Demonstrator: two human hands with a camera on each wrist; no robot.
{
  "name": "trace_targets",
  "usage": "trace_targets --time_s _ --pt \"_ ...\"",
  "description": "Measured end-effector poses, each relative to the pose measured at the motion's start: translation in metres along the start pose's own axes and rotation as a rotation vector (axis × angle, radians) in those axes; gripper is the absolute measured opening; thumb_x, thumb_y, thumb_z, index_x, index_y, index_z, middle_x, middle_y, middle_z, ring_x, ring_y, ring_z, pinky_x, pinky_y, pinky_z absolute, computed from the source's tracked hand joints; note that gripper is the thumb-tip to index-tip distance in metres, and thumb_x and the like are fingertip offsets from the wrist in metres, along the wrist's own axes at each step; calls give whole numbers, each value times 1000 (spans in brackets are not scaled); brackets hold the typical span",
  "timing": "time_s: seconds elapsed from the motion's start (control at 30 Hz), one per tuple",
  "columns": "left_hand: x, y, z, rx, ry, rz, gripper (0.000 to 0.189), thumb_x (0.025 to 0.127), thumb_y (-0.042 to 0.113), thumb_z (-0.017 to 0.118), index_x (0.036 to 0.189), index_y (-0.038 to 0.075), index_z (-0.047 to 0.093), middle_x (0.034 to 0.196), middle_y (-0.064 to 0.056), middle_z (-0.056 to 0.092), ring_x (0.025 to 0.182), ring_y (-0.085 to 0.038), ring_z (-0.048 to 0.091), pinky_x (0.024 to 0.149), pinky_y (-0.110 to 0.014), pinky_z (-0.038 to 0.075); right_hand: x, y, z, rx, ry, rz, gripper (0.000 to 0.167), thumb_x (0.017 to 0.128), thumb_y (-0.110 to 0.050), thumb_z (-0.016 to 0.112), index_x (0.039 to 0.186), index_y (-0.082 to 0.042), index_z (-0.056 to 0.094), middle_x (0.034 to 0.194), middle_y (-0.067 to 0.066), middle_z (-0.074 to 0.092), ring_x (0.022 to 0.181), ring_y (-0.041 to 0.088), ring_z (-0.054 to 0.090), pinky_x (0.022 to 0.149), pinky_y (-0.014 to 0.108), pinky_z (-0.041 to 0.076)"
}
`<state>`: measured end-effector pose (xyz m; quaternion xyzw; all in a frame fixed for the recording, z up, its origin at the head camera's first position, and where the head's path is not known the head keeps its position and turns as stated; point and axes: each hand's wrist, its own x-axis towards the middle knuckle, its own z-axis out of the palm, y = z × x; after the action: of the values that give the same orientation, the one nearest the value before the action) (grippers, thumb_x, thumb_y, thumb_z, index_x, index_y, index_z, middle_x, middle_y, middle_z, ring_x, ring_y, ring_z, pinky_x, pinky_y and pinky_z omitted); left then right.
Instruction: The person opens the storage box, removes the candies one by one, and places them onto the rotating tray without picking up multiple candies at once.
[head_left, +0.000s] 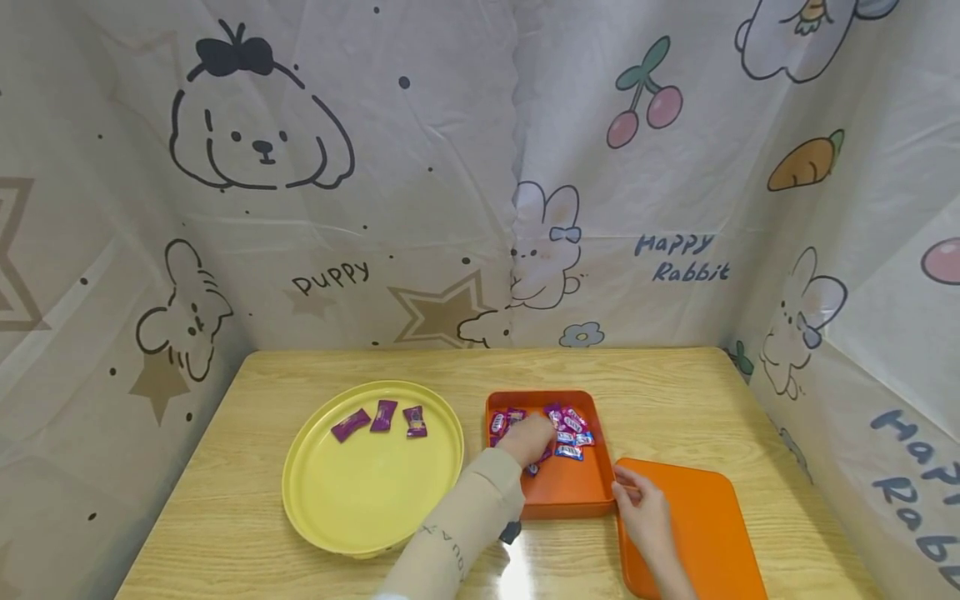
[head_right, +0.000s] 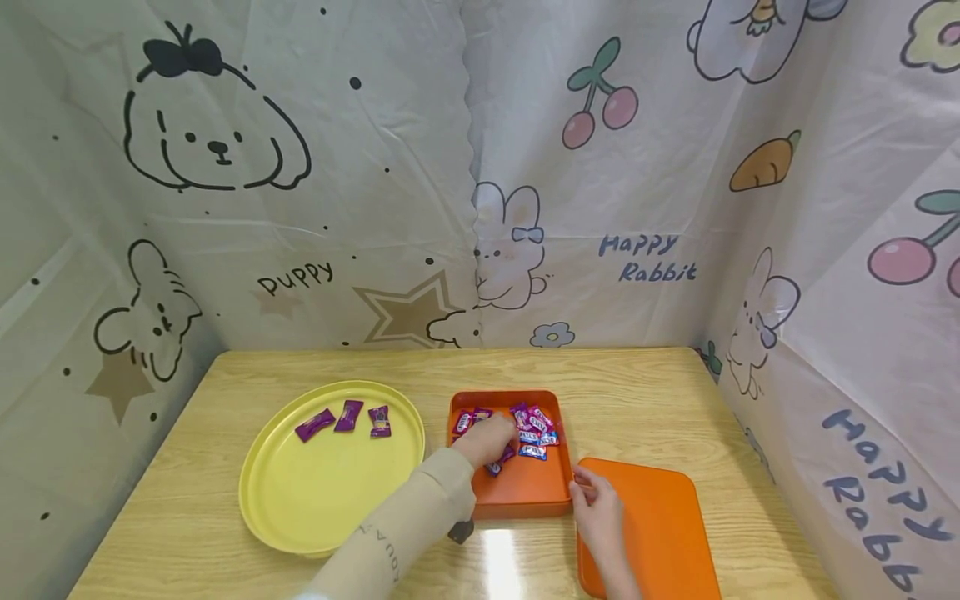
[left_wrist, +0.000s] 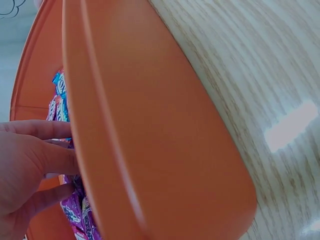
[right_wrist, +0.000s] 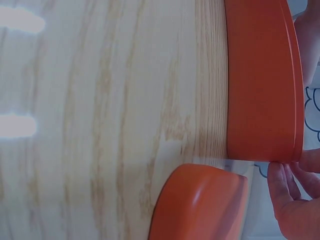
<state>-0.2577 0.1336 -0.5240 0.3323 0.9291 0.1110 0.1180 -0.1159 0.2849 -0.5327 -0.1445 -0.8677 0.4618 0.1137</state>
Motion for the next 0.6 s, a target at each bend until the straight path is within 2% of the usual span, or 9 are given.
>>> trace_targets --time_s 0.27,0.4,0.47,0.6 --pt "0 -1 3 85 27 41 13 82 9 64 71 17 68 72 5 57 71 -11 48 64 -20 42 1 1 0 8 -7 25 28 87 0 56 114 7 59 103 24 62 85 30 63 65 21 51" --pt "0 -3 3 80 43 59 15 82 10 64 70 17 67 70 7 55 69 -9 47 61 -19 41 1 2 0 9 -6 16 28 87 1 56 113 8 59 103 25 62 84 31 63 65 21 51" --pt "-1 -3 2 48 45 56 15 82 9 63 70 17 68 70 7 56 67 -9 47 59 -19 40 1 1 1 10 -1 16 28 87 1 56 113 8 59 103 24 62 84 30 63 65 20 51" --pt "-1 -1 -3 0 23 49 11 82 7 64 77 16 69 75 6 62 68 -9 48 63 -20 44 0 0 1 16 4 8 27 86 2 57 112 8 59 102 24 62 83 30 63 64 21 51"
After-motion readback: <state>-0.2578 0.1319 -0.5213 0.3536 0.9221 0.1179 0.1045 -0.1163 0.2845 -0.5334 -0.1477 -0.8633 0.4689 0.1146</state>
